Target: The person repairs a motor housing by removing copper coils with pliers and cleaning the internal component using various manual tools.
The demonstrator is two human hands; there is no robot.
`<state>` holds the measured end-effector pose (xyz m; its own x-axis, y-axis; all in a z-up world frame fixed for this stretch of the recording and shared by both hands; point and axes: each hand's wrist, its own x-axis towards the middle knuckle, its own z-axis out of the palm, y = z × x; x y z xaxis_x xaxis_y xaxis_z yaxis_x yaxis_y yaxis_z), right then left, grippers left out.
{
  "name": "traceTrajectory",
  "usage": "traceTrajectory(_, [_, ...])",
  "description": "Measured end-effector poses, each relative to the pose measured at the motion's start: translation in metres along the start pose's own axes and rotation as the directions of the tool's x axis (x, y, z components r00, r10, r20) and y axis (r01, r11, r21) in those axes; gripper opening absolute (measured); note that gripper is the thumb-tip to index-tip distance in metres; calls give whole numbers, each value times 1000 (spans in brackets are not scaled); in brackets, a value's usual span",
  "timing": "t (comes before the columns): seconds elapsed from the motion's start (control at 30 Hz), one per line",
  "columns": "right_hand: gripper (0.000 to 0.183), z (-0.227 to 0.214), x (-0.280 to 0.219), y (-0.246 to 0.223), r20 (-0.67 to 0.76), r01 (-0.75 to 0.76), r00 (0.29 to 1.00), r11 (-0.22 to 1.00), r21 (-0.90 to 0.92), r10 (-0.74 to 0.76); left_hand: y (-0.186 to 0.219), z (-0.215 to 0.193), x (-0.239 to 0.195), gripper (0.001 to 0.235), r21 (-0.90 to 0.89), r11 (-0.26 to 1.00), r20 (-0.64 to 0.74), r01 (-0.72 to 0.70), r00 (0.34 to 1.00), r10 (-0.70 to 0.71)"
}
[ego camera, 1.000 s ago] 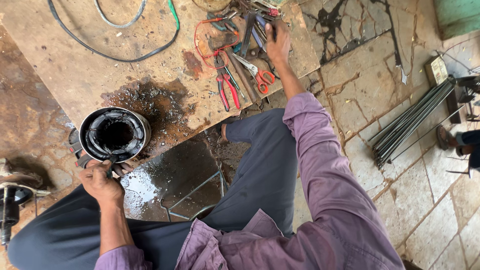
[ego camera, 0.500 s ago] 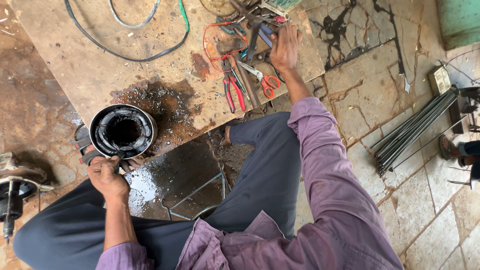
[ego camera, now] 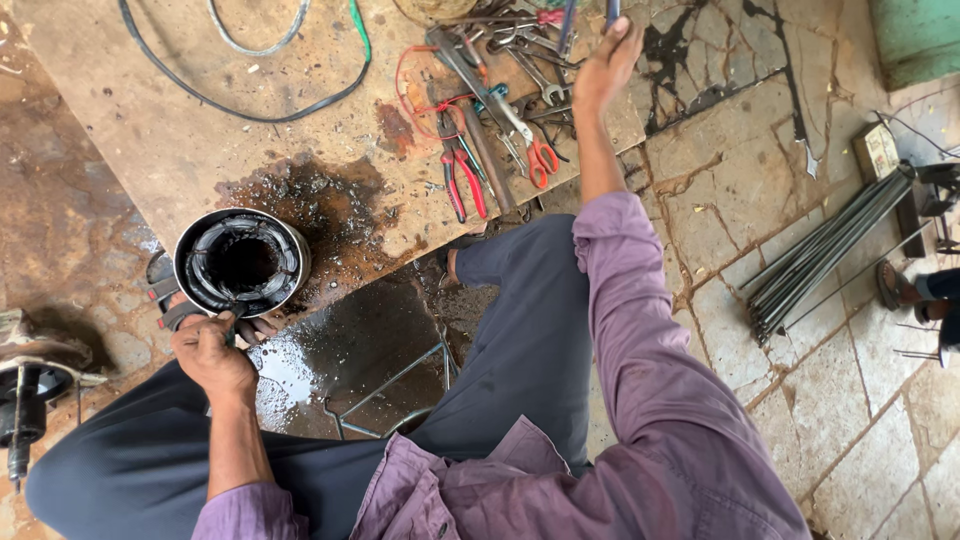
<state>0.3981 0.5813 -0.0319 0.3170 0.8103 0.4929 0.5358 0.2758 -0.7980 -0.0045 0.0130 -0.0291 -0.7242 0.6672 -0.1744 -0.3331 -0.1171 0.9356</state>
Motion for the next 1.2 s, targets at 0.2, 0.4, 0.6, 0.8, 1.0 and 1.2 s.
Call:
traceTrajectory(0.2, [36, -77, -52, -95, 685, -664, 670, 643, 382, 284, 13, 13, 3, 24, 28, 999, -4, -18, 1000, 18])
traceTrajectory(0.4, [26, -106, -156, -172, 963, -968, 250, 38, 247, 99, 16, 12, 9, 35, 590, 806, -66, -51, 992, 111])
traceTrajectory(0.6, [31, -125, -246, -259, 983, -893, 182, 416, 173, -18, 20, 22, 7, 33, 81, 988, 75, 131, 988, -137])
traceTrajectory(0.8, [23, -129, -271, -291, 998, -775, 0, 630, 38, -60, 22, 25, 8, 40, 133, 987, 116, 92, 987, -108])
traceTrajectory(1.0, [16, -124, -274, -305, 961, -536, -275, 826, -176, 26, 48, 21, -7, 39, 414, 901, 88, 128, 980, -179])
traceTrajectory(1.2, [19, -107, -274, -316, 895, -382, -440, 886, -261, 74, 30, 14, -2, 37, 193, 972, 186, 133, 968, -169])
